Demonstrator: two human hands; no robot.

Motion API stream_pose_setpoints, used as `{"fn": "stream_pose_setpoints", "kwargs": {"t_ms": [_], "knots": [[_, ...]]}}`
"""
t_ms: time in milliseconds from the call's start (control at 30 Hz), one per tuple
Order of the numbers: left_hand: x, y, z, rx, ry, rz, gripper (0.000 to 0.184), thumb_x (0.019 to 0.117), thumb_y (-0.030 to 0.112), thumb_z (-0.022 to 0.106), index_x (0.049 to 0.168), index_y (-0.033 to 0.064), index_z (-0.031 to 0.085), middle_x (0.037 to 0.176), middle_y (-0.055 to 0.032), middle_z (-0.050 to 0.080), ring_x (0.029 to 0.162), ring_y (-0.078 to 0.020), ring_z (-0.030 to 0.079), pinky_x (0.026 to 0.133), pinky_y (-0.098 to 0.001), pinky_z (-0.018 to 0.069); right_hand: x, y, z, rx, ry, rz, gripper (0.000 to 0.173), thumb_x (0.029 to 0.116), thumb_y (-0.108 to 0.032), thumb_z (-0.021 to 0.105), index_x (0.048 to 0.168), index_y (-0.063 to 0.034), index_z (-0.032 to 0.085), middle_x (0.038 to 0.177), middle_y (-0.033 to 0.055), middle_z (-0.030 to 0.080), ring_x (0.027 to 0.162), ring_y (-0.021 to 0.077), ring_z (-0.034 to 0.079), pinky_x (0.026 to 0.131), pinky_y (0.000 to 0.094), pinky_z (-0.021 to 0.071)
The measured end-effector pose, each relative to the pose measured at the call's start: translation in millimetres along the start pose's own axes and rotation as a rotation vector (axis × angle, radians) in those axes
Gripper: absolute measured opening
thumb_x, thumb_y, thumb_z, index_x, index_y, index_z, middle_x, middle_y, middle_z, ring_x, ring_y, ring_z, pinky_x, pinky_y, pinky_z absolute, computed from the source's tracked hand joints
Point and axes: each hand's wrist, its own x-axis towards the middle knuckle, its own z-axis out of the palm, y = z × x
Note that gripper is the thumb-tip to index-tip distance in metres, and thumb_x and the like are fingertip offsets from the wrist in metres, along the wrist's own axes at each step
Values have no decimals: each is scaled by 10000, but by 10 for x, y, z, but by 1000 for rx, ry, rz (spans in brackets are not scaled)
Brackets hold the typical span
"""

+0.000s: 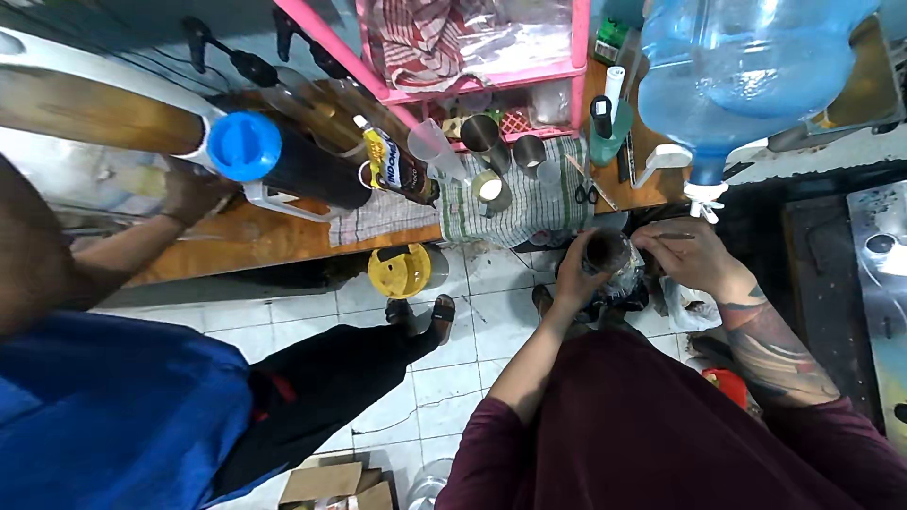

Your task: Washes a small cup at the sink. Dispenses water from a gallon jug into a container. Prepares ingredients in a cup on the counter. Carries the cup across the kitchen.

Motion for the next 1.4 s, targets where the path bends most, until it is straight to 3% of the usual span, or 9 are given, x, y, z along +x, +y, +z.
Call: {"fn": "stream_pose_setpoints", "kwargs": {"t_ms": [267,800,1133,1233,1333,1400], "knots": [[47,-67,35,-12,-10,59,875,758,131,903,1512,96,460,1484,-121,536,1355,-221,537,1129,-444,475,-10,-1,-1,-5,-26,-13,279,1058,-195,534,1071,-72,784,1092,51,762,1030,153,724,948,352,587],[142,30,16,30,-8,17,860,792,163,886,1529,115,444,1485,-119,537,1350,-231,543,1129,-458,474,-33,5,0,73,65,54,245,1054,-176,563,1077,-55,775,1078,57,761,1022,132,722,953,339,590],[123,22,46,5,0,13,879,794,187,890,1539,126,428,1477,-121,542,1340,-227,551,1114,-458,484,-2,4,-27,-5,2,0,286,1061,-196,531,1044,-65,785,1074,58,765,991,149,731,906,350,601],[135,-13,63,5,-5,21,884,777,168,899,1531,128,440,1480,-114,539,1337,-223,552,1113,-454,485,-8,36,-6,-37,26,-12,269,1059,-174,535,1091,-62,777,1103,73,760,1030,187,726,945,374,583],[134,-24,48,0,9,26,887,785,172,893,1540,131,430,1482,-112,538,1332,-226,555,1108,-458,491,17,26,-28,-5,-6,40,280,1064,-207,533,1054,-85,785,1065,42,760,977,142,725,899,357,600],[134,-16,45,3,4,28,891,789,175,892,1545,122,422,1491,-118,532,1343,-228,548,1119,-454,480,38,-4,-11,20,-13,32,274,1059,-192,540,1076,-80,789,1111,45,761,1029,147,725,944,354,592]]}}
